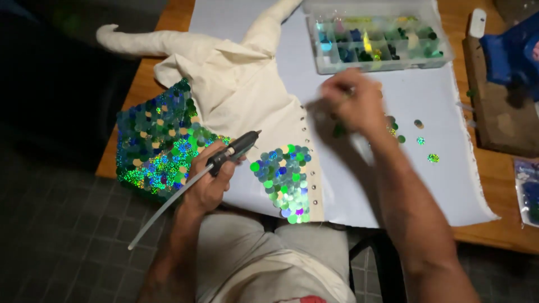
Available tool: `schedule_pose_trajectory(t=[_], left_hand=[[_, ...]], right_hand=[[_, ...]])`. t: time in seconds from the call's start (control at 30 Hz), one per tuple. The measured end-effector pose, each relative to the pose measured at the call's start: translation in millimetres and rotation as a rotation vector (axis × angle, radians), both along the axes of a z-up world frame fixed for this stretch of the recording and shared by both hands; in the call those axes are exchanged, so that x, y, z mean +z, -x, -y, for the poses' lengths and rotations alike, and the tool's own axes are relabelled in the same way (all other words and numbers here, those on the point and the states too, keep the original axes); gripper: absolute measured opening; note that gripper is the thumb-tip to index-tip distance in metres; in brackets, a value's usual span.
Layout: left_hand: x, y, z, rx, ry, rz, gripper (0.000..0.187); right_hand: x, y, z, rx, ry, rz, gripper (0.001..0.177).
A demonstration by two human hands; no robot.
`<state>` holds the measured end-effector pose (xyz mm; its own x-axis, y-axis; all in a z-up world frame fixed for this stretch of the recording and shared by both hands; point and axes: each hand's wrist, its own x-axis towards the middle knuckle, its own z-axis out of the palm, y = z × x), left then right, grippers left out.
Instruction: Decorating a white fabric garment by applying green and blue sequins using a hot glue gun
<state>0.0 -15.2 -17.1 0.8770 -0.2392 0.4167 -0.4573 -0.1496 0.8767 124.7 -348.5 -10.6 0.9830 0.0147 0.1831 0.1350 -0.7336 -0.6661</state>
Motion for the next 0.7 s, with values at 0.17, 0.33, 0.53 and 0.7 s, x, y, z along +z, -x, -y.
schedule_pose_trajectory(t=[0.17, 0.33, 0.53, 0.7], left_hand=[[3, 3, -1, 0.006, -0.024, -0.017, 0.050], [10, 5, 1, 0.014, -0.033, -0.013, 0.054], [-5, 5, -3, 0.036, -0.048, -0.010, 0.049], [3, 11, -7, -0.029, -0.261, 0.013, 0.052]], right_hand=[[-26, -27, 94, -0.195, 0.398, -0.106, 0.015], [-6, -9, 78, -0.238, 0.330, -0.258, 0.018], [-14, -19, 82, -0.188, 0.374, -0.273, 0.023], [21, 5, 57, -0.241, -0.038, -0.330, 0.006]])
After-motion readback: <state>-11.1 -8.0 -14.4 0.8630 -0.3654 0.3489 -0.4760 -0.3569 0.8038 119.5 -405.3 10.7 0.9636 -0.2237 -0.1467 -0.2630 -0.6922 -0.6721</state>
